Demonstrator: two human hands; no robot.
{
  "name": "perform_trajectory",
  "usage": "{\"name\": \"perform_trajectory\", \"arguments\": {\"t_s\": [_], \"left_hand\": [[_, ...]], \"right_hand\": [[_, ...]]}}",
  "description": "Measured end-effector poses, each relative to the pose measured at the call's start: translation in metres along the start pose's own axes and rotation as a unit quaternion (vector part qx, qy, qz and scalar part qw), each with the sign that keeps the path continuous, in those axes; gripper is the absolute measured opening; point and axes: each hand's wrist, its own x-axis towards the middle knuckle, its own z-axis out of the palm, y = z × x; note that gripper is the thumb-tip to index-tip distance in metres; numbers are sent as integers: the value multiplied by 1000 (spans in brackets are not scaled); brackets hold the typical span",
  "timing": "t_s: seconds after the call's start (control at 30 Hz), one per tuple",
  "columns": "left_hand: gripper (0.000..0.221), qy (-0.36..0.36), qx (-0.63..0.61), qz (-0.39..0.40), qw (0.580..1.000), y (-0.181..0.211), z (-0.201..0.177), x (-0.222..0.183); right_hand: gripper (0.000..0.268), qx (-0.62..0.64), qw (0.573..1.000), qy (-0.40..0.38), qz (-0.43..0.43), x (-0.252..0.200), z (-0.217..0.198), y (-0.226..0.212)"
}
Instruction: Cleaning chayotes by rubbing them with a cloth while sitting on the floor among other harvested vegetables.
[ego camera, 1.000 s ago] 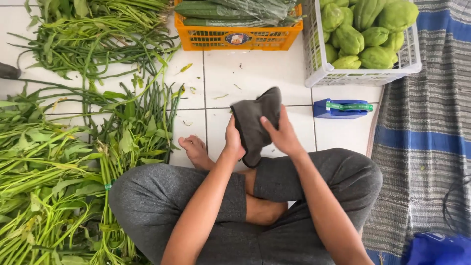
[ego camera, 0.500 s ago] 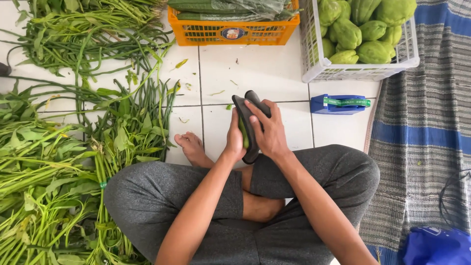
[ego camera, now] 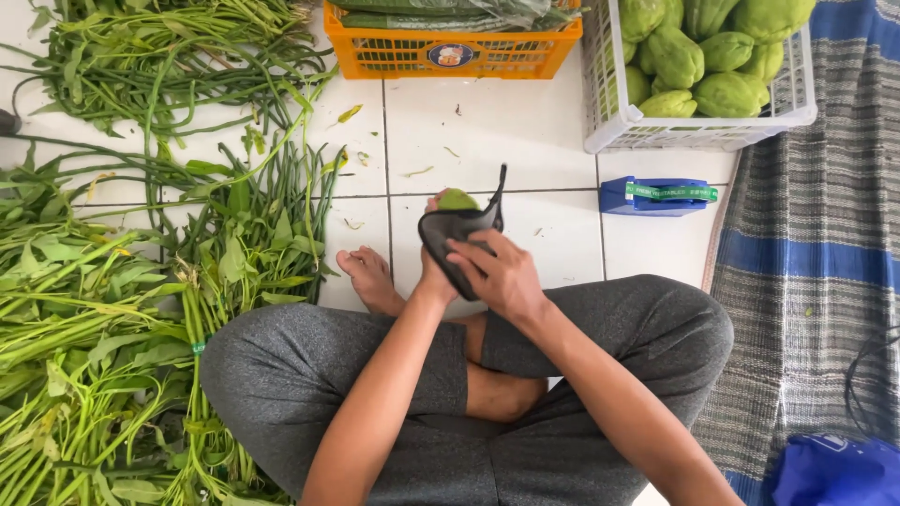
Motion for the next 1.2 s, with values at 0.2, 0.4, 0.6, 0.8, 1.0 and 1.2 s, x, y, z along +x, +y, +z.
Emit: {"name": "perform_trajectory", "arguments": {"t_s": [0.2,0.4,0.6,0.8,1.0,1.2], "left_hand": [[49,-87,-153,-142,974,-1,-51,69],[37,-12,-50,-139,989,-13,-20,28],[46,-13,238,-6,971,-19,1,5],[46,56,224,26,973,-16,3,12],[43,61,154,-34,986,-33,-19,38],[40,67,65,-103,990,-40,-32,51]], "right_hand": [[18,-29,997,40,-57,11,-5,3],[14,-17,989,104,106,-5,14,54],[16,125,928,55,347,13,-6,56],[9,77,986,106,105,1,-4,47],[10,12,996,22,-87,14,4,2],[9,-48,996,67,28,16,5,22]]}}
